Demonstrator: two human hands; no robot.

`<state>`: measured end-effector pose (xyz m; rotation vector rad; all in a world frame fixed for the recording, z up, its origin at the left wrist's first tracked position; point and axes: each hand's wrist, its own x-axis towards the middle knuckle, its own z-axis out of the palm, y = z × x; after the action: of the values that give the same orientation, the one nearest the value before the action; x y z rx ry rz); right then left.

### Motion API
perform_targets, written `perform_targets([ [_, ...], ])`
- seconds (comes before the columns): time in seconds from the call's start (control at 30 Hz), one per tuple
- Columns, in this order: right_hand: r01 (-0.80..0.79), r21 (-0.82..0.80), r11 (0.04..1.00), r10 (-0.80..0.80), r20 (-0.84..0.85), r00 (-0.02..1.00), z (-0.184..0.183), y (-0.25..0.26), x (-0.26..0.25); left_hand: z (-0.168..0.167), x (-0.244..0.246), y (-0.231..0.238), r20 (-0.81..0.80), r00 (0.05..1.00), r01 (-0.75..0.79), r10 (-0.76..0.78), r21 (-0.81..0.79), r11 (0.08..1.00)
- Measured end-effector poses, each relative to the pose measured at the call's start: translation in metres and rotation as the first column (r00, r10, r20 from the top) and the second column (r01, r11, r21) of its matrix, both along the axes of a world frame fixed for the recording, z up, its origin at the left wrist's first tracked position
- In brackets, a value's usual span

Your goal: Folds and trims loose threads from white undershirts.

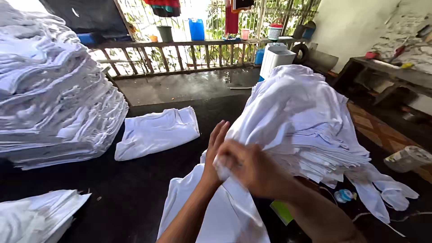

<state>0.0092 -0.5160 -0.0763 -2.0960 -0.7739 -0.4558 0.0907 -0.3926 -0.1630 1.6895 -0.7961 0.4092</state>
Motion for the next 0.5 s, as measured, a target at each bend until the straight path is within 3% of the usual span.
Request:
perform_targets([
  [0.07,-0.444,0.163,0.881,0.455,-0.033,0.89,0.012,0.026,-0.036,0.005,0.009,0.009,-0.074,0.993,-0.084,0.096,0.157,0.984],
  [0.1,-0.55,0.222,0.805,0.564,-0.002,0.826,0.015,0.032,-0.048,-0.004,0.013,0.021,-0.115,0.983,-0.109,0.146,0.28,0.954],
  [0.17,-0.569,0.218,0.793,0.571,0.058,0.819,0.013,0.026,-0.056,-0.024,0.002,0.058,-0.274,0.943,-0.023,0.189,0.513,0.858],
  [0.23,-0.446,0.1,0.889,0.45,-0.014,0.893,-0.007,0.009,-0.044,-0.035,-0.026,0.092,-0.512,0.841,0.131,0.174,0.506,0.852],
  [0.3,-0.26,-0.037,0.965,0.246,-0.225,0.943,-0.049,-0.002,-0.026,-0.042,-0.049,0.12,-0.785,0.618,0.202,0.038,0.205,0.958],
  [0.37,-0.064,-0.197,0.978,-0.027,-0.426,0.904,-0.106,0.003,-0.013,-0.021,-0.078,0.14,-0.857,0.466,0.091,-0.22,-0.201,0.975],
  [0.43,0.062,-0.198,0.978,-0.171,-0.602,0.78,-0.149,0.026,-0.021,0.015,-0.109,0.153,-0.701,0.522,0.024,-0.485,-0.556,0.831],
  [0.5,0.242,-0.027,0.97,-0.158,-0.826,0.541,-0.133,0.053,-0.075,0.043,-0.133,0.158,-0.425,0.695,0.099,-0.58,-0.742,0.663],
])
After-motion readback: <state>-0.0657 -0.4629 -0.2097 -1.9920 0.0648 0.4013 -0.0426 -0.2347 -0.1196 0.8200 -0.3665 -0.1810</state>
